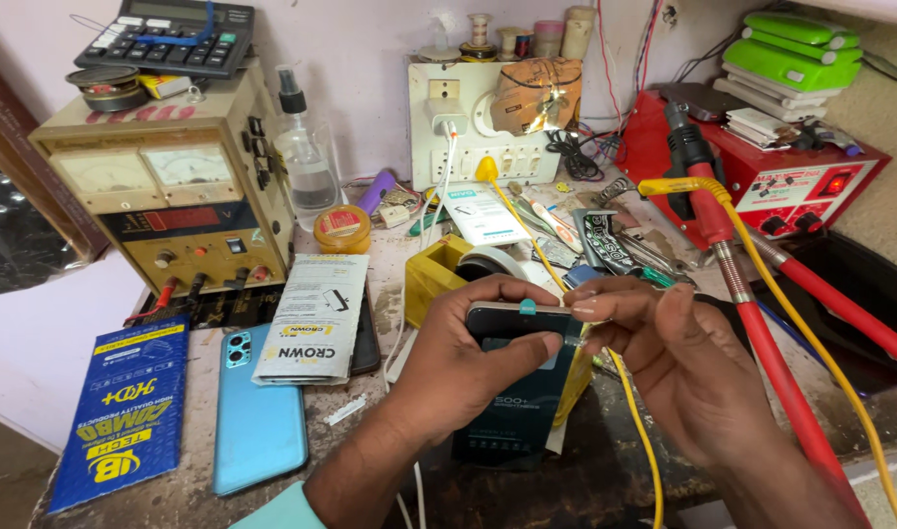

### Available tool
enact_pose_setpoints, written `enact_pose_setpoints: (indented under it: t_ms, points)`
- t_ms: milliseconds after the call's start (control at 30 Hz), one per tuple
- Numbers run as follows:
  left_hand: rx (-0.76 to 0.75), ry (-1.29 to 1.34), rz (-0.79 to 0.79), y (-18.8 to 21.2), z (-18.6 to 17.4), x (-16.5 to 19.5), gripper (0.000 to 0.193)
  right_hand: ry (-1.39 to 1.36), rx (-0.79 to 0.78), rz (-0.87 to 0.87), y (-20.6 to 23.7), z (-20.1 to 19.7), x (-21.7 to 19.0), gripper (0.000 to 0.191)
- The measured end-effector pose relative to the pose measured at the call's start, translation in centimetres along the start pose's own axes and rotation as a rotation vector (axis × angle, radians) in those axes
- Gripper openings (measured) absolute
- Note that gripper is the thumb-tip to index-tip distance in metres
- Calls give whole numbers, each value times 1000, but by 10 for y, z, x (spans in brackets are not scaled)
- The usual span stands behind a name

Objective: The person applies adhesive from a small bottle along the edge of a disassembled smartphone's back cover, then presses the cover onto the phone body and aligns it. They then hold the reassembled phone near a power supply unit and press its buttons, appearing to test it.

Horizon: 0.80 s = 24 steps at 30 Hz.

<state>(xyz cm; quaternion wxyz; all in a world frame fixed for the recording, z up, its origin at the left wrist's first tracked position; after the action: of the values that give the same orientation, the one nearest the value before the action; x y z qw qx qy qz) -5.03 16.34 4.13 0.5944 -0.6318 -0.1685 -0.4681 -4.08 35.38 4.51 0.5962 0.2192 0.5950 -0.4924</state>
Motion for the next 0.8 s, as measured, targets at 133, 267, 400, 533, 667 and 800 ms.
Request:
enact_pose_setpoints:
  t_ms: [133,267,400,533,667,800]
  points:
    - [-13,-1,-1,2,-3,1,28,19,65,46,-7,-4,6,49]
    - [26,130,-66,4,-6,-3,29,84,59,29,-8,-8,5,47]
    - [-22,16,-12,4,-4,2,38,82,54,13,-6,-7,8,45]
    - [35,-74,-37,4,-4,2,37,56,52,-13,-1,-6,10,46]
    - [45,-128,-19,4,-1,6,29,39,41,-13,2,-3,9,46]
    - [41,-108,25,7,5,13,26,482,111,-98,2,4,-14,52]
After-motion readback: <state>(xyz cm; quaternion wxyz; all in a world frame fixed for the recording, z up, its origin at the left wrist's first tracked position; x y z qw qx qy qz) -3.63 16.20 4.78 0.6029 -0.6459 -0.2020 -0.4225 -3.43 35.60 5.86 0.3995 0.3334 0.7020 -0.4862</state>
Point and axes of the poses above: each hand's wrist, its own y-axis away from the middle knuckle, its own z-axis out of the palm, x = y × z, the point moved 6 cm from there along -y, towards the middle knuckle, and after that the axes turned 13 degrees about z, right-handed, at the moved point
